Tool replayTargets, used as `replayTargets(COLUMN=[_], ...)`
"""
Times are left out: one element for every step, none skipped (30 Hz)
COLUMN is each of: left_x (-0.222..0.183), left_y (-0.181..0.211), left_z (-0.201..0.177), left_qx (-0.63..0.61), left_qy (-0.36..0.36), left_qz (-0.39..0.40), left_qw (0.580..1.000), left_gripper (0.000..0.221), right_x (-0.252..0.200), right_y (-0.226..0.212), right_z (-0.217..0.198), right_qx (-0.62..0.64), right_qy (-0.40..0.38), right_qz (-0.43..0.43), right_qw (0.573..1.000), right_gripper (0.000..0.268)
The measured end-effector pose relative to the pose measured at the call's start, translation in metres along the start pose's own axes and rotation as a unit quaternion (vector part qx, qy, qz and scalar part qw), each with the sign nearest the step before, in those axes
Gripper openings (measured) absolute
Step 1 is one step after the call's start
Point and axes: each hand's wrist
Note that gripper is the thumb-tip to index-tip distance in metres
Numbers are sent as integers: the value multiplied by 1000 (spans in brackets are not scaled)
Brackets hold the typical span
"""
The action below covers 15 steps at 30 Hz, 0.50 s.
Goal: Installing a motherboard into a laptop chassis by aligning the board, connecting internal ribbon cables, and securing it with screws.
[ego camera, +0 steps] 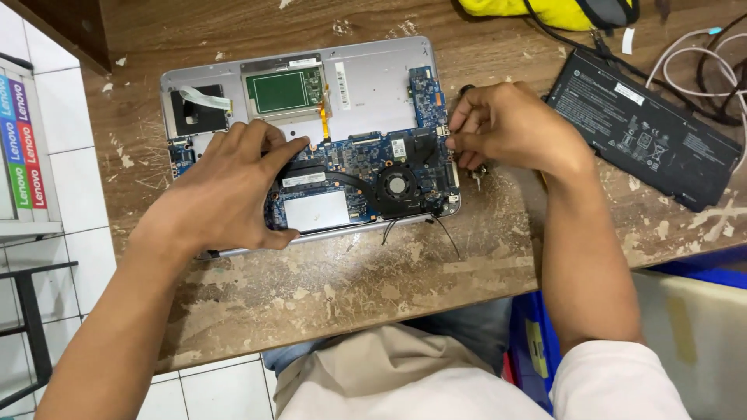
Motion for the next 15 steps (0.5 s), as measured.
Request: replayTargets(left_x=[1, 1, 1, 1, 0, -1, -3, -4, -6, -8, -9, -10, -10, -9, -9], left_y=[1, 3, 4, 2, -1, -4, -3, -3, -3, -4, -5, -6, -6, -6, -6], left_z=[-1, -2, -4, -1, 1, 3, 1, -1, -2, -2, -2, -3, -2, -1, 1], left_qx=[0, 21, 42, 42, 45, 47, 47, 24, 1, 1, -6, -13, -12, -9, -6], left_qy=[0, -27, -55, -55, -19, 17, 17, 34, 51, 51, 67, 83, 83, 75, 67], left_qz=[2, -3, -8, -7, 22, 50, 51, 54, 56, 56, 66, 76, 77, 71, 66], left_qw=[1000, 999, 998, 998, 999, 997, 997, 998, 997, 997, 996, 994, 994, 995, 996], left_gripper=[143, 144, 146, 146, 143, 141, 141, 142, 142, 142, 141, 139, 139, 139, 140], right_x=[-1, -2, -3, -4, -5, -5, -6, -6, -7, -6, -4, -2, -3, -3, -4], right_y=[-2, -4, -6, -8, -10, -11, -13, -14, -15, -12, -10, -8, -8, -9, -8], right_z=[-1, -2, -2, -2, -3, -3, -4, -4, -4, -3, -1, 0, 1, 1, 1], right_qx=[1, 6, 11, 12, 17, 23, 23, 17, 12, 12, 19, 25, 26, 20, 14], right_qy=[1, -2, -6, -6, -4, -1, -1, -4, -7, -7, -9, -11, -10, -8, -6], right_qz=[1, 14, 27, 27, 38, 49, 49, 53, 56, 57, 48, 39, 39, 32, 26], right_qw=[1000, 1000, 1000, 1000, 999, 999, 999, 998, 998, 998, 999, 999, 999, 999, 1000], right_gripper=[11, 10, 9, 9, 10, 11, 11, 12, 13, 13, 15, 17, 17, 18, 19])
Point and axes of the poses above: each hand's wrist, its own x-axis towards the middle knuckle, its own z-axis out of the palm, y = z × x, and after that the axes turned 15 degrees about y, right-handed
